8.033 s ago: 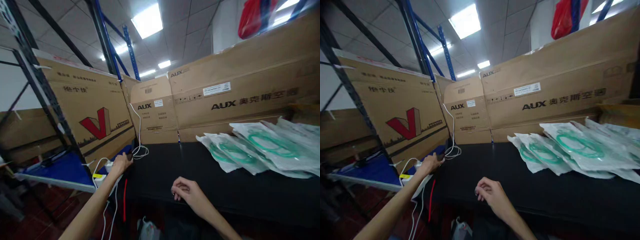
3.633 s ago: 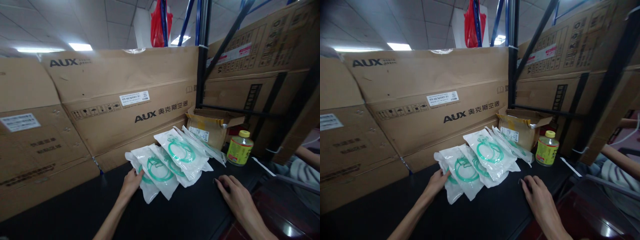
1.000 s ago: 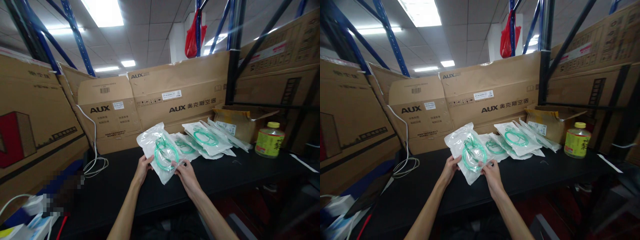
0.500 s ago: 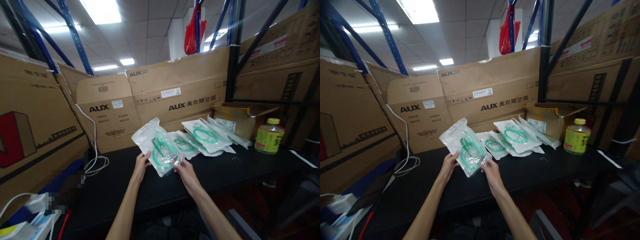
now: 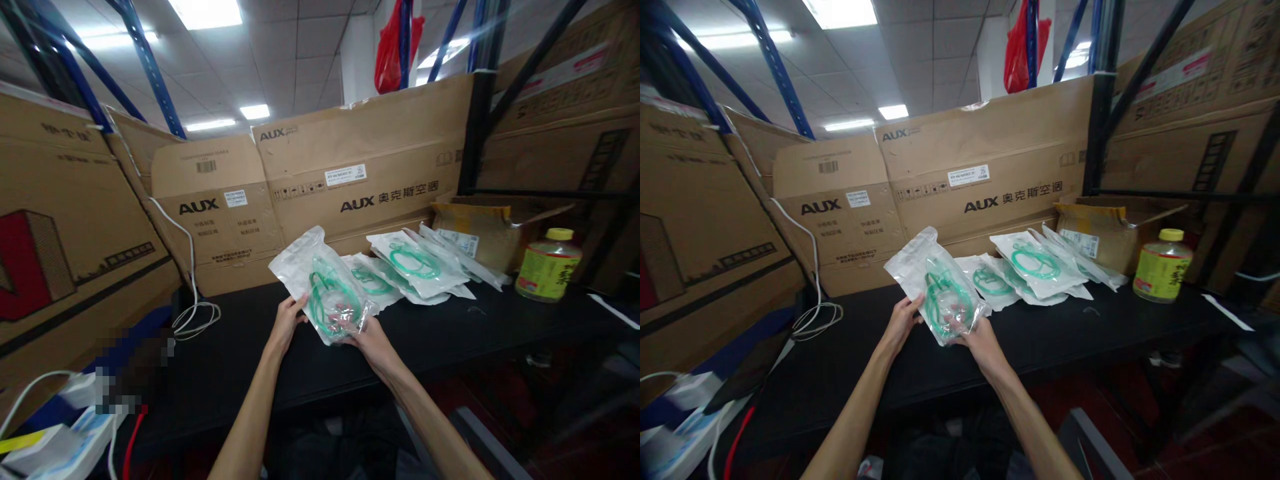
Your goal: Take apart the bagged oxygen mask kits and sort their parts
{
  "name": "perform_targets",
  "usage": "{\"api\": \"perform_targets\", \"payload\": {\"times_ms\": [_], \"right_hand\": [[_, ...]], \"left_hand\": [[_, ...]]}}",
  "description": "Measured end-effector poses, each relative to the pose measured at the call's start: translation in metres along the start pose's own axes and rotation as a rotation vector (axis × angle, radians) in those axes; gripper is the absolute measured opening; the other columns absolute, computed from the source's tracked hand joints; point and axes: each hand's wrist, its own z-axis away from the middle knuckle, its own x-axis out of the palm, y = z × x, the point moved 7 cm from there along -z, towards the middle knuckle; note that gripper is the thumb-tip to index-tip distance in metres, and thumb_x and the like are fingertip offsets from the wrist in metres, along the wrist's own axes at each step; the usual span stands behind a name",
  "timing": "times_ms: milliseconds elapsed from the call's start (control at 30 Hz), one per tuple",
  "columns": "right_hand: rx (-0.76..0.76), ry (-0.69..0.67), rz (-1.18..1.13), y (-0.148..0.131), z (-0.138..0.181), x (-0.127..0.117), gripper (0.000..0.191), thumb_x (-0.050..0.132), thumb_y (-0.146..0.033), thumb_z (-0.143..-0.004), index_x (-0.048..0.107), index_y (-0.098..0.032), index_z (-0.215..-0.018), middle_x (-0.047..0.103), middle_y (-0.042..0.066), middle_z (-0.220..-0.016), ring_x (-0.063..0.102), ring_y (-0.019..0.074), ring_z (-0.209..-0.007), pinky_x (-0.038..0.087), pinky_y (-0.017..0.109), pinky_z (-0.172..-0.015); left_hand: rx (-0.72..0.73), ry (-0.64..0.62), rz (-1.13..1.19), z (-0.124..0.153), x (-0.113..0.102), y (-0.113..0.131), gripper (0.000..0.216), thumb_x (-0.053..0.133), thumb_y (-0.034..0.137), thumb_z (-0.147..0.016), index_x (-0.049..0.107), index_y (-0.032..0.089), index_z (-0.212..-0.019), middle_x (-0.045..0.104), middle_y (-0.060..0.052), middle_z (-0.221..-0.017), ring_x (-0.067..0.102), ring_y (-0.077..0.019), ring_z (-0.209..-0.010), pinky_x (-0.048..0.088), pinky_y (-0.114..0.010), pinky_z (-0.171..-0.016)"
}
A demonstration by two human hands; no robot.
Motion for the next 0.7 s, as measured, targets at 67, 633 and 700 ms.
{"api": "perform_targets", "payload": {"times_ms": [67, 633, 700], "right_hand": [[0.017, -0.012, 0.005, 0.002, -0.001, 0.001, 0.054, 0.090, -0.039, -0.065, 0.071, -0.015, -0.109, 0.076, 0.011, -0.108, 0.074, 0.0297, -0.097, 0.064, 0.040, -0.075], [0.255, 0.036, 0.210, -0.032, 0.029, -0.075, 0.044, 0.091, -0.040, -0.068, 0.072, -0.011, -0.095, 0.074, 0.006, -0.072, 0.070, 0.0169, -0.060, 0.066, 0.031, -0.056], [0.244, 0.101, 0.209, -0.038, 0.030, -0.094, 0.042, 0.092, -0.038, -0.068, 0.073, -0.011, -0.094, 0.073, 0.005, -0.072, 0.069, 0.0151, -0.061, 0.066, 0.027, -0.056]], "left_hand": [[-0.007, -0.003, -0.010, 0.000, 0.001, -0.002, 0.048, 0.084, 0.051, -0.071, 0.076, 0.011, -0.096, 0.067, -0.004, -0.079, 0.053, -0.0100, -0.060, 0.037, -0.019, -0.048], [-0.045, 0.470, -0.481, -0.002, -0.059, -0.010, 0.033, 0.063, 0.036, -0.098, 0.062, 0.016, -0.123, 0.066, -0.009, -0.120, 0.067, -0.0224, -0.100, 0.059, -0.042, -0.085], [-0.018, 0.511, -0.607, 0.001, -0.059, -0.003, 0.035, 0.063, 0.035, -0.097, 0.061, 0.017, -0.126, 0.065, -0.010, -0.124, 0.066, -0.0244, -0.106, 0.057, -0.045, -0.090]]}}
